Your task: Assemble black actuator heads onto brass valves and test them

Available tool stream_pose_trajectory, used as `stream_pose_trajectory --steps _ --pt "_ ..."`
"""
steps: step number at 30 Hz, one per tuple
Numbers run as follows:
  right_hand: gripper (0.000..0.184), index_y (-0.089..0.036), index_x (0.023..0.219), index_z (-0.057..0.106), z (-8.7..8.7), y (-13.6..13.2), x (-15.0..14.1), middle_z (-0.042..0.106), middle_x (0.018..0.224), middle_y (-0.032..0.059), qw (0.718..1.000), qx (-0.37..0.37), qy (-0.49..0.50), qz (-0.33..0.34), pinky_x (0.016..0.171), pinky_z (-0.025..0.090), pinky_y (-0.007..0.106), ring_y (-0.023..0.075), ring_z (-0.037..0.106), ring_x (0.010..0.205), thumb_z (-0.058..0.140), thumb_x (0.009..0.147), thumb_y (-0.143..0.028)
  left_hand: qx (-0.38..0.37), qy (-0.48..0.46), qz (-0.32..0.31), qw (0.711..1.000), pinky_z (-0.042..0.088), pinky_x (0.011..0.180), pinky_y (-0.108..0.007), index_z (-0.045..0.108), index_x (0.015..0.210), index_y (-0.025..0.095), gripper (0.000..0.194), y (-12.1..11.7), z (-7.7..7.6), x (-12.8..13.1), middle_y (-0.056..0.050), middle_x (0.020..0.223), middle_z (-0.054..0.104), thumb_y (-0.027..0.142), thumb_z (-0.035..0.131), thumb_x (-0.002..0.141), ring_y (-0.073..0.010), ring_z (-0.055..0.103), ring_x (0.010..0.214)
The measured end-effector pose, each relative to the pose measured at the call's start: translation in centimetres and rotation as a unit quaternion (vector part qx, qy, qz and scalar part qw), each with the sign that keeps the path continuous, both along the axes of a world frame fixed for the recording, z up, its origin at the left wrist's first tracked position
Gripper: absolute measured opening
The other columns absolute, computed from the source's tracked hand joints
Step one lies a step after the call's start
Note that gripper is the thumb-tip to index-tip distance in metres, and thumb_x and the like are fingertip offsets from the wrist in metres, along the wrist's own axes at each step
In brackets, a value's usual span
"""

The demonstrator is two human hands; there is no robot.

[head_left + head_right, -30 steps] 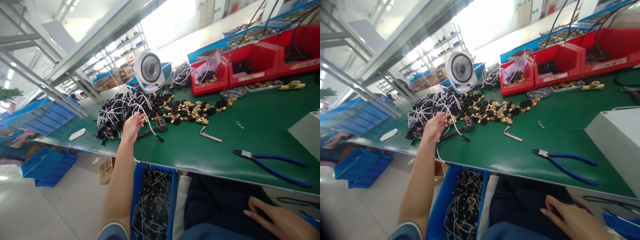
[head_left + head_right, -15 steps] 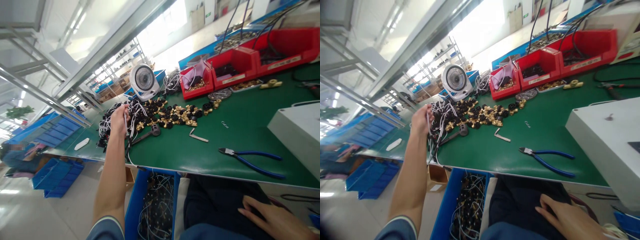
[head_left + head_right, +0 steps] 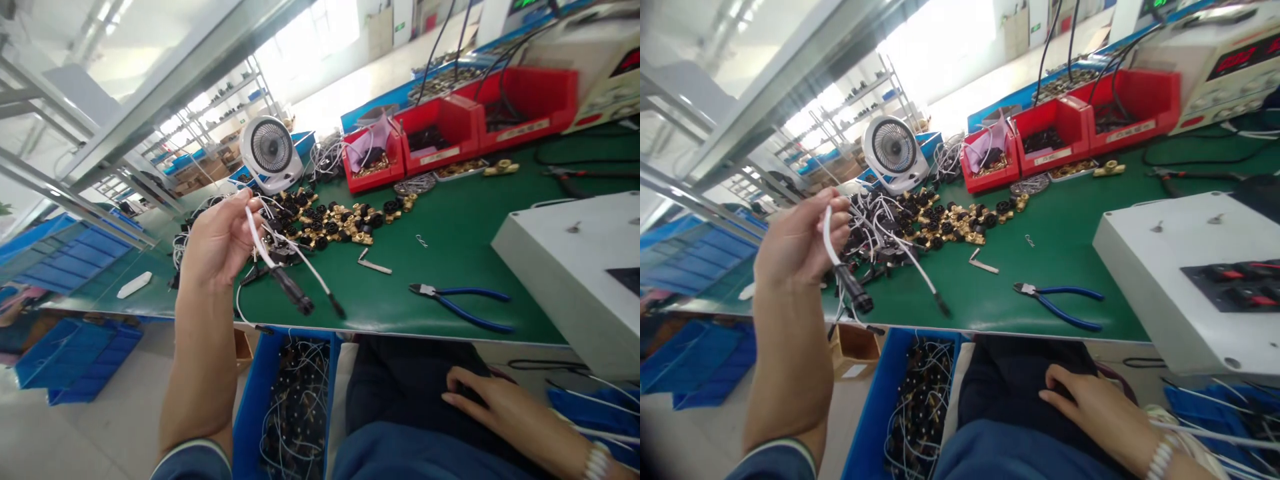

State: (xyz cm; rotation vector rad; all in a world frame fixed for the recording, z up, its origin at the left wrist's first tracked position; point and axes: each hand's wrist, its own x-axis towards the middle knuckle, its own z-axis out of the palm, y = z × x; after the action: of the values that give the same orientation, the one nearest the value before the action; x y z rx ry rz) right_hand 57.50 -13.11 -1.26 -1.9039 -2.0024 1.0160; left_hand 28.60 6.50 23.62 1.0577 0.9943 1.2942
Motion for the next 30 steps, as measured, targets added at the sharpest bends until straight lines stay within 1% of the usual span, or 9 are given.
stream_pose_trajectory --steps 4,8,12,15,18,21,25,28,30 --pt "0.037 -0.023 0.107 0.074 3.8 0.4 0.4 0.079 0.096 0.0081 0.996 -0.034 0.079 0.025 0.078 0.058 0.037 0.0267 0.076 0.083 0.051 0.089 -0.046 0.071 0.068 -0.047 0.994 0.053 0.045 -0.016 0.063 0.077 0.013 0.025 -1.9 -2.7 2.1 0.0 0.074 0.06 0.007 0.049 0.097 -0.0051 0.057 0.046" --pt "0.049 -0.022 0.13 0.066 6.8 0.4 0.9 0.078 0.084 0.005 0.992 0.001 0.124 0.0 0.069 0.058 0.032 0.0218 0.074 0.071 0.057 0.09 -0.049 -0.009 0.075 -0.098 0.992 0.058 0.048 -0.02 0.061 0.079 0.015 0.014 -5.0 -6.4 4.1 0.0 0.074 0.062 0.015 0.061 0.093 -0.008 0.063 0.049" --pt "0.067 -0.025 0.149 0.051 8.5 -0.2 1.2 0.077 0.109 0.0071 0.987 0.032 0.16 -0.008 0.077 0.061 0.033 0.0237 0.076 0.091 0.066 0.087 -0.048 -0.086 0.011 -0.116 0.989 0.062 0.056 -0.02 0.056 0.084 0.018 0.02 -8.9 -10.0 5.6 0.002 0.08 0.065 0.028 0.073 0.085 -0.0099 0.07 0.057" --pt "0.051 -0.025 0.134 0.065 9.4 -0.4 1.3 0.079 0.103 0.0046 0.983 0.041 0.178 0.018 0.074 0.062 0.029 0.0224 0.077 0.089 0.068 0.087 -0.046 -0.129 -0.019 -0.116 0.985 0.063 0.063 -0.022 0.056 0.089 0.019 0.026 -11.6 -11.6 5.8 0.002 0.083 0.069 0.036 0.075 0.085 -0.0118 0.074 0.064" --pt "0.029 -0.021 0.098 0.076 10.1 -0.3 1.5 0.079 0.089 0.0037 0.982 0.099 0.158 0.031 0.069 0.06 0.025 0.0184 0.076 0.078 0.057 0.095 -0.044 -0.137 0.11 -0.196 0.965 0.06 0.064 -0.023 0.062 0.088 0.019 0.026 -14.1 -11.7 5.1 -0.002 0.079 0.072 0.043 0.057 0.098 -0.0135 0.074 0.067" --pt "0.028 -0.02 0.099 0.073 10.6 -0.2 1.4 0.079 0.091 0.004 0.983 0.124 0.123 0.049 0.069 0.058 0.024 0.017 0.076 0.079 0.053 0.099 -0.039 0.014 0.254 -0.346 0.903 0.057 0.067 -0.024 0.068 0.089 0.023 0.027 -16.2 -10.7 4.9 -0.003 0.077 0.074 0.038 0.05 0.102 -0.0141 0.072 0.071" --pt "0.021 -0.02 0.101 0.07 11.2 -0.4 0.9 0.078 0.093 0.0026 0.985 0.111 0.1 0.082 0.069 0.056 0.023 0.0154 0.075 0.081 0.052 0.1 -0.031 0.319 0.336 -0.217 0.859 0.058 0.088 -0.036 0.067 0.099 0.023 0.01 -16.5 -10.9 7.1 -0.011 0.109 0.075 0.031 0.063 0.096 -0.0249 0.071 0.104" --pt "0.016 -0.019 0.108 0.066 11.7 -0.5 0.7 0.076 0.096 0.0038 0.985 0.14 0.08 0.053 0.072 0.056 0.024 0.0157 0.073 0.084 0.057 0.097 -0.027 0.339 0.444 -0.221 0.8 0.058 0.071 -0.032 0.068 0.101 0.018 0.015 -15.5 -12.4 8.9 -0.011 0.095 0.077 0.028 0.056 0.099 -0.0239 0.074 0.083" --pt "0.021 -0.018 0.114 0.062 12.1 -0.6 0.9 0.073 0.1 0.0061 0.981 0.184 0.068 0.005 0.073 0.057 0.025 0.016 0.071 0.086 0.062 0.094 -0.026 0.317 0.451 -0.213 0.807 0.055 0.063 -0.028 0.068 0.103 0.018 0.019 -15.1 -13.2 9.3 -0.007 0.084 0.076 0.027 0.051 0.101 -0.0202 0.072 0.073"
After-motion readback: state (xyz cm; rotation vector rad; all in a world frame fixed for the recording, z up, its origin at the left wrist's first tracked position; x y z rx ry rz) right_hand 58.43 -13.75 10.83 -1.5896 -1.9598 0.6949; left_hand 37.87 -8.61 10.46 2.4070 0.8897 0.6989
